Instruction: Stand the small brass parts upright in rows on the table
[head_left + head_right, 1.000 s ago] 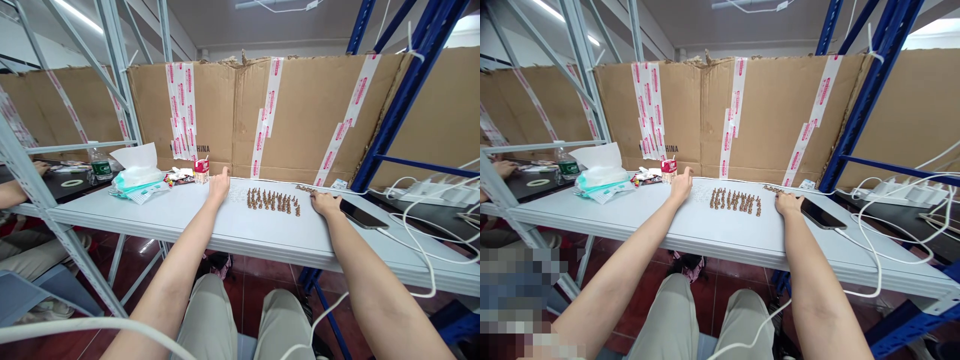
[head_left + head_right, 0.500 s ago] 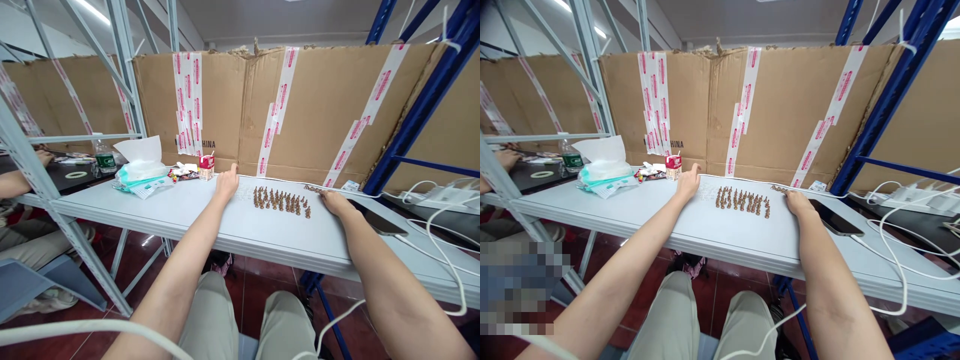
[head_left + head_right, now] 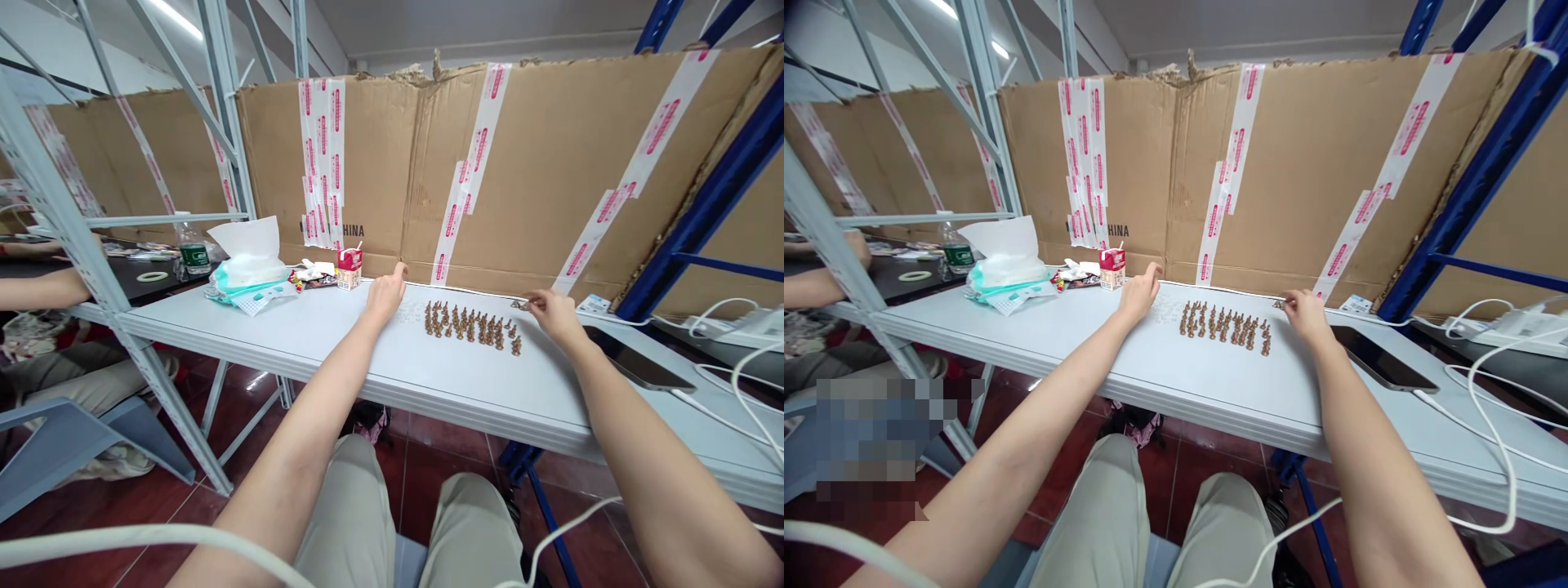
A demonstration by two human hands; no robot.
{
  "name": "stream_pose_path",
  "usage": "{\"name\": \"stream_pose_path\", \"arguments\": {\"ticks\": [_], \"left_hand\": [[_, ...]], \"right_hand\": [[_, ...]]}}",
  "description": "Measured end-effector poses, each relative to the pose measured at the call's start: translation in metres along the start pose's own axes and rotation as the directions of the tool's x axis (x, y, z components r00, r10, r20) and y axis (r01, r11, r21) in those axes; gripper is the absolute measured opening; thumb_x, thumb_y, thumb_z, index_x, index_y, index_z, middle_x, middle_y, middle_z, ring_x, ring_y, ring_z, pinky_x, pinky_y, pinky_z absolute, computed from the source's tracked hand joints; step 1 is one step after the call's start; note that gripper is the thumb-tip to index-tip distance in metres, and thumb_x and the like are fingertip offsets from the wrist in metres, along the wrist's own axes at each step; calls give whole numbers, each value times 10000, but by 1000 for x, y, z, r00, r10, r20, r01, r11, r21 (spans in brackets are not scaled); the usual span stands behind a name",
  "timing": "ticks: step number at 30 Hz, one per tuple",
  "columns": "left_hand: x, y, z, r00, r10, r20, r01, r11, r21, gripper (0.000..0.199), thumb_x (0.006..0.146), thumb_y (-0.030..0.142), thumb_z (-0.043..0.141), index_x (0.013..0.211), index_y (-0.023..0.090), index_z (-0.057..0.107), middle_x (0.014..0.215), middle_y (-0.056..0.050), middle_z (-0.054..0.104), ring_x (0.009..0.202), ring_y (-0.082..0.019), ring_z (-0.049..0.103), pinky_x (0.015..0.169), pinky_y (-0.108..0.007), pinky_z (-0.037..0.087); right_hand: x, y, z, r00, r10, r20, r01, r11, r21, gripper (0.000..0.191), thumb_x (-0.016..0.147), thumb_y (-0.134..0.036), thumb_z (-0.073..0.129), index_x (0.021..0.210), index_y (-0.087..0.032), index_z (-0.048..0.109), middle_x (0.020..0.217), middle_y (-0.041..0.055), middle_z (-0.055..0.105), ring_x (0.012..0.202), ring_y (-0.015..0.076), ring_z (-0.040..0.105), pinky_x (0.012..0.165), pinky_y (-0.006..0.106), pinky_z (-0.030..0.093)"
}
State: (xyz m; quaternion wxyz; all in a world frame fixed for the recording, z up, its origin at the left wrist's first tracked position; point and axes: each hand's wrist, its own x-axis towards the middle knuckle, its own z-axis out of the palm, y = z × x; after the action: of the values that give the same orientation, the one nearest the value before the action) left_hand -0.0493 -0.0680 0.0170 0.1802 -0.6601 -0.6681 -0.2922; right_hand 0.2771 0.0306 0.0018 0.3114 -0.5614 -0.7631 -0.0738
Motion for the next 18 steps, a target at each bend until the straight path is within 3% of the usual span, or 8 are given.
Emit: {"name": "stream_pose_path", "arguments": {"ticks": [2, 4, 8, 12, 15, 18], "left_hand": [[0, 1, -1, 1000, 5, -16, -5, 1000, -2, 271, 874, 183, 298, 1123, 169, 405, 749, -64, 630, 736, -199, 610, 695, -271, 394], [-1, 4, -2, 999, 30, -18, -30, 999, -15, 279, 860, 175, 313, 1123, 162, 405, 741, -59, 628, 727, -200, 607, 696, -273, 396], [-2, 13, -1, 993, 119, -5, -120, 992, -51, 282, 844, 150, 322, 1106, 158, 425, 748, -52, 624, 730, -194, 598, 710, -279, 400], [-5, 23, 1, 952, 298, -74, -305, 943, -134, 260, 840, 137, 334, 1068, 162, 457, 870, -51, 608, 819, -167, 571, 759, -269, 399], [-6, 28, 3, 883, 430, -186, -457, 878, -140, 247, 863, 271, 400, 1071, 153, 463, 989, -68, 568, 929, -166, 523, 813, -269, 387], [-5, 30, 5, 840, 497, -220, -521, 851, -68, 284, 875, 362, 402, 1040, 149, 490, 975, -69, 558, 927, -167, 508, 794, -267, 385]], "right_hand": [[2, -16, -5, 986, 20, -164, -1, 993, 117, 316, 800, -186, 419, 1018, -113, 635, 1021, 144, 568, 806, 177, 596, 824, 308, 430], [2, -33, -10, 972, 42, -232, 25, 961, 275, 299, 792, -220, 444, 987, -126, 650, 1091, 149, 533, 811, 171, 604, 813, 305, 445], [-3, -71, -11, 991, 55, -120, 37, 755, 655, 251, 741, -302, 537, 907, -147, 646, 954, 102, 620, 784, 176, 625, 752, 315, 479], [-12, -115, -2, 994, 103, -39, -25, 556, 831, 301, 598, -384, 673, 782, -148, 650, 762, 64, 663, 741, 181, 622, 720, 325, 482], [-19, -144, 6, 995, 96, -4, -46, 513, 857, 341, 536, -424, 708, 737, -154, 650, 738, 64, 669, 707, 176, 611, 678, 315, 470], [-25, -160, 10, 997, 78, 8, -46, 499, 866, 350, 496, -442, 727, 680, -157, 635, 713, 63, 666, 689, 175, 600, 681, 312, 451]]}}
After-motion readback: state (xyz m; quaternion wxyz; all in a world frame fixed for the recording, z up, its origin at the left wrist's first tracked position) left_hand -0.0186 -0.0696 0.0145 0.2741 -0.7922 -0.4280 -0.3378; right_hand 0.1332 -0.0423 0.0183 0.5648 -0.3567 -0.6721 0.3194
